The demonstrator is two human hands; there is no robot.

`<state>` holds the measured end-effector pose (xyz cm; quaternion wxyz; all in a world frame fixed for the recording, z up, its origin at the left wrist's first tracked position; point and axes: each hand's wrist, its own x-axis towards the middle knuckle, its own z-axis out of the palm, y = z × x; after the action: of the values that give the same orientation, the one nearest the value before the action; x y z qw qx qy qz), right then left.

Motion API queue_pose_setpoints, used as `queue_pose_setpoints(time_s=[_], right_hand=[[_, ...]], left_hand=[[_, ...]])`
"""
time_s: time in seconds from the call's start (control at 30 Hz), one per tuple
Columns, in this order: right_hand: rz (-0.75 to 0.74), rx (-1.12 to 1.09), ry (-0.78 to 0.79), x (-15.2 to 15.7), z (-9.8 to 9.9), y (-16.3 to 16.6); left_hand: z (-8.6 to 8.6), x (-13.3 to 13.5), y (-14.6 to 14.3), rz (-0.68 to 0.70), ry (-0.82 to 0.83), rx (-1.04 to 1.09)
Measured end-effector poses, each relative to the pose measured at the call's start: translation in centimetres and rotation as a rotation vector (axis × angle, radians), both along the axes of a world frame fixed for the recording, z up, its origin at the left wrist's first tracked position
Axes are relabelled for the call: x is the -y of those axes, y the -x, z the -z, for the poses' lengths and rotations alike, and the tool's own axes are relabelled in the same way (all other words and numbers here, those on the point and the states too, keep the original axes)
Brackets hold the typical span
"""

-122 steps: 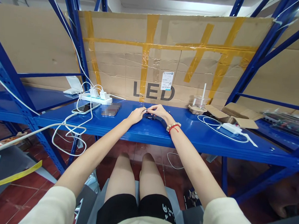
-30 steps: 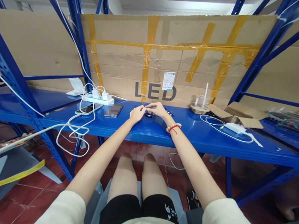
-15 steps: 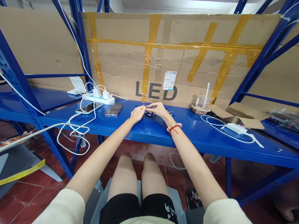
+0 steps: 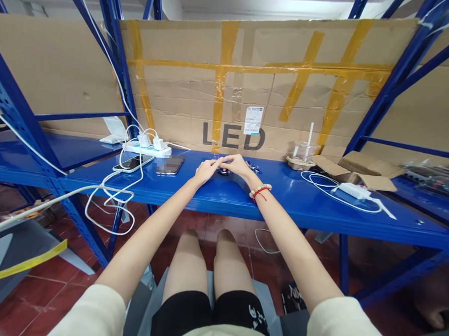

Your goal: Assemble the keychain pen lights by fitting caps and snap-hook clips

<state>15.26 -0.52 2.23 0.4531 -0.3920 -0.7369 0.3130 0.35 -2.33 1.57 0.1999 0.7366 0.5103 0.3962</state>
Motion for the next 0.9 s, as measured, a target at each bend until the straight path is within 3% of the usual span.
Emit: queue_pose_setpoints(time_s=[0.33,0.47,0.67,0.77,0.9], right_hand=[[-0.095,-0.028,0.205,1.2,-0.9,-0.2],[-0.034,-0.014,0.163,1.2,-1.0,-0.1],[0.186,-0.165,0.157,0.7,-1.0,-0.3],[0.208,-0.175,0.172,0.6,-0.9,-0.3],[0.198,-0.143,0.188,0.9,-1.1,-0.1]], left_hand=[[0.8,-1.6,0.1,0.021,-0.034,0.150],[1.1,-2.0,0.0,-0.021,-0.060,0.140],[0.6,-1.0,-0.1,-0.158,-0.078,0.081],[0.2,-0.4,-0.1,-0.240,-0.085,0.092],[0.1,-0.3,0.0,-0.192,-0.102,0.150]])
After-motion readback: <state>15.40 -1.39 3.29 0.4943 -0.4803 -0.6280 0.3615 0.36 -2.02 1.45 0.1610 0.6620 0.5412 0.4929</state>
